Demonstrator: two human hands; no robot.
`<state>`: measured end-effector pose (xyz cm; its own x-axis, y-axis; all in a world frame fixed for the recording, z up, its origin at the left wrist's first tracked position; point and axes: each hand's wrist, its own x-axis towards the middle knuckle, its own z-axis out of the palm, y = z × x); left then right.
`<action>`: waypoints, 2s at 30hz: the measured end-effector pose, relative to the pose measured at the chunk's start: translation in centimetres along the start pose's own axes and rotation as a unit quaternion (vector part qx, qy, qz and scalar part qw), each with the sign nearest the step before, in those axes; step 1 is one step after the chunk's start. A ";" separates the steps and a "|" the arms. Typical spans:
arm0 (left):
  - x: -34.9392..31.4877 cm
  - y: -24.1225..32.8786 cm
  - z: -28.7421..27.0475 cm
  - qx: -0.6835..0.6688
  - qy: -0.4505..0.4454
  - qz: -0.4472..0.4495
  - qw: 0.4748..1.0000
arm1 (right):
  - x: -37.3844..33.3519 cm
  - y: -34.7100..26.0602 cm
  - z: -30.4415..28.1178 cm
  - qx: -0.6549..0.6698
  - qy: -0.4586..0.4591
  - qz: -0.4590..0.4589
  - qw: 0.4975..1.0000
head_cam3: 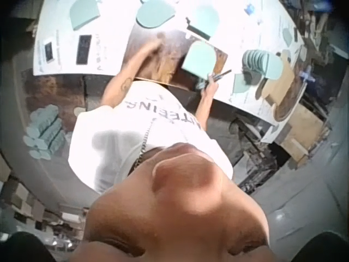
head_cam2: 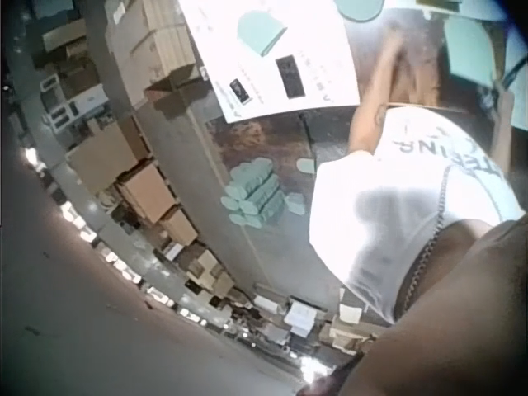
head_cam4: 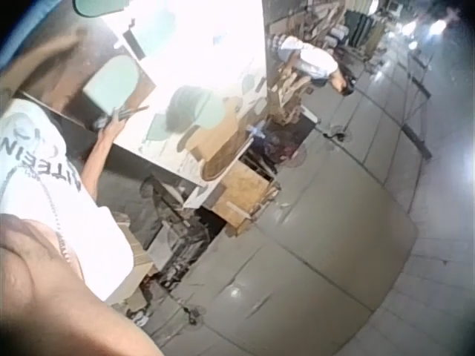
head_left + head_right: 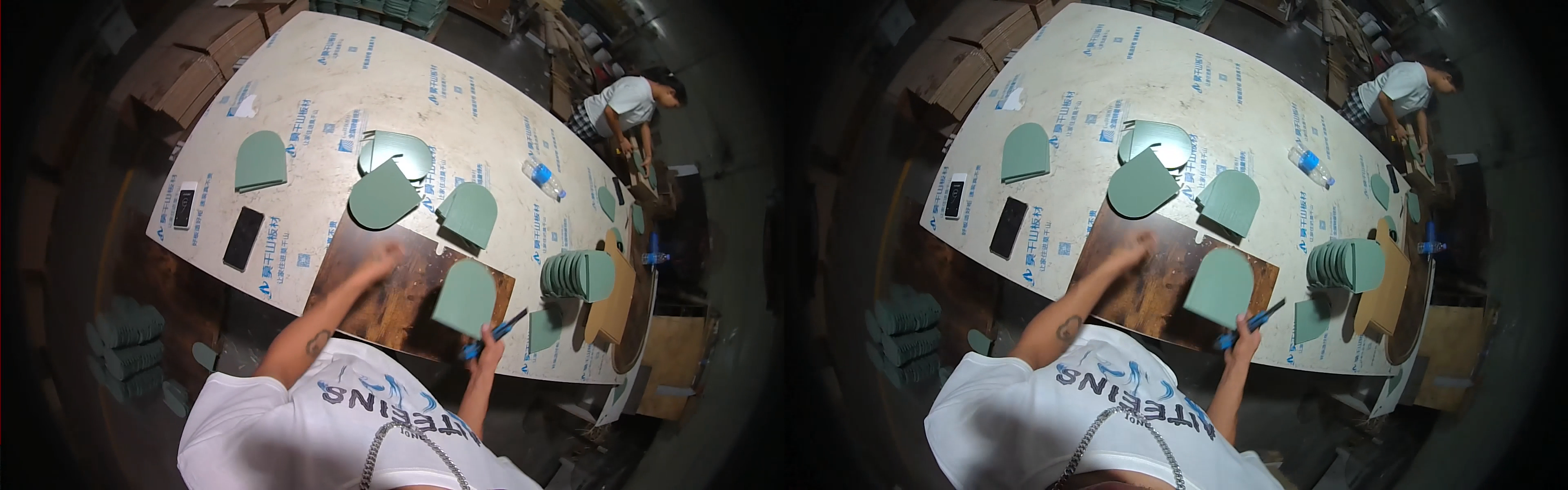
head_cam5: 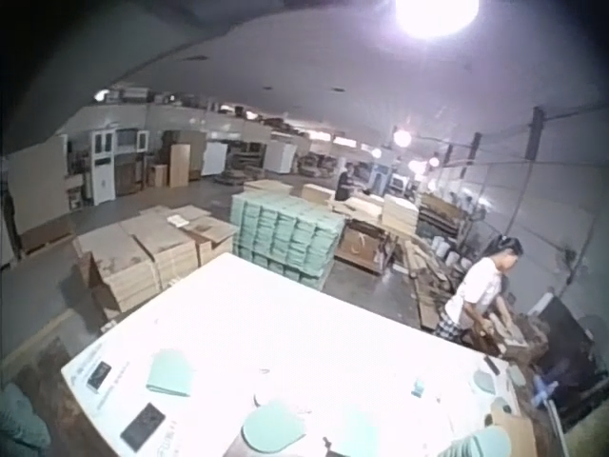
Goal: The person uses a utility knife to trim the edges of light green foam pieces on a wooden workbench. They repeatedly cut along the curved edges of the foam, remove the excess strips, and stack the finished pieces.
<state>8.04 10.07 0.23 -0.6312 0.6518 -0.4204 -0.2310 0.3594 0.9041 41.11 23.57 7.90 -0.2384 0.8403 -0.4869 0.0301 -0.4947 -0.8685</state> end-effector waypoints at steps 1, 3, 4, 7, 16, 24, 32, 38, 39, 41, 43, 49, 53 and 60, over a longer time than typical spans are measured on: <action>2.5 -0.7 -3.3 0.050 0.110 0.067 0.990 | 2.0 -1.3 1.9 0.028 -0.031 -0.015 0.999; 6.3 -0.6 -8.7 0.147 0.267 0.094 0.948 | 7.1 -3.9 6.0 0.060 -0.056 -0.041 0.996; 7.5 -0.1 -10.7 0.183 0.313 0.049 0.931 | 9.2 -4.8 8.2 0.031 -0.076 -0.077 0.994; 10.5 0.4 -13.4 0.207 0.285 0.091 0.932 | 17.7 -5.3 11.1 0.002 -0.050 -0.085 0.995; 11.4 2.6 -13.6 0.059 0.058 -0.007 0.997 | 16.2 3.0 9.3 -0.209 0.163 -0.108 0.958; 2.2 7.8 -7.4 -0.106 -0.234 -0.051 0.965 | -8.2 10.6 2.7 0.058 0.238 0.042 0.969; -5.7 1.2 -0.4 0.320 -0.365 0.526 0.698 | -17.1 19.0 0.6 0.225 0.344 0.068 0.909; -6.9 -0.4 -1.4 0.602 -0.405 0.454 0.518 | -17.8 22.2 4.5 0.446 0.201 0.111 0.865; -7.3 -0.2 -1.1 0.616 -0.396 0.445 0.516 | -17.4 22.3 5.5 0.490 0.172 0.110 0.847; -7.7 0.2 0.3 0.631 -0.384 0.404 0.539 | -16.6 21.5 7.4 0.521 0.140 0.109 0.835; -5.7 -1.4 1.6 0.596 -0.352 0.440 0.572 | -15.5 20.4 8.9 0.463 0.155 0.094 0.868; -5.6 -3.2 8.8 0.522 -0.317 0.529 0.589 | -17.6 21.3 10.3 0.262 0.225 0.124 0.930; -6.0 -5.7 8.6 0.471 -0.326 0.555 0.603 | -22.3 22.1 10.9 -0.050 0.380 0.192 0.903; -6.7 -5.4 8.4 0.455 -0.316 0.579 0.599 | -23.7 15.7 14.3 -0.145 0.302 0.170 0.927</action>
<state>19.73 9.41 -2.50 0.4942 0.8348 0.2426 0.7701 -0.5499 0.3233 33.31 -7.29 7.08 0.4171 0.6612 -0.6236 0.2840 -0.7466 -0.6016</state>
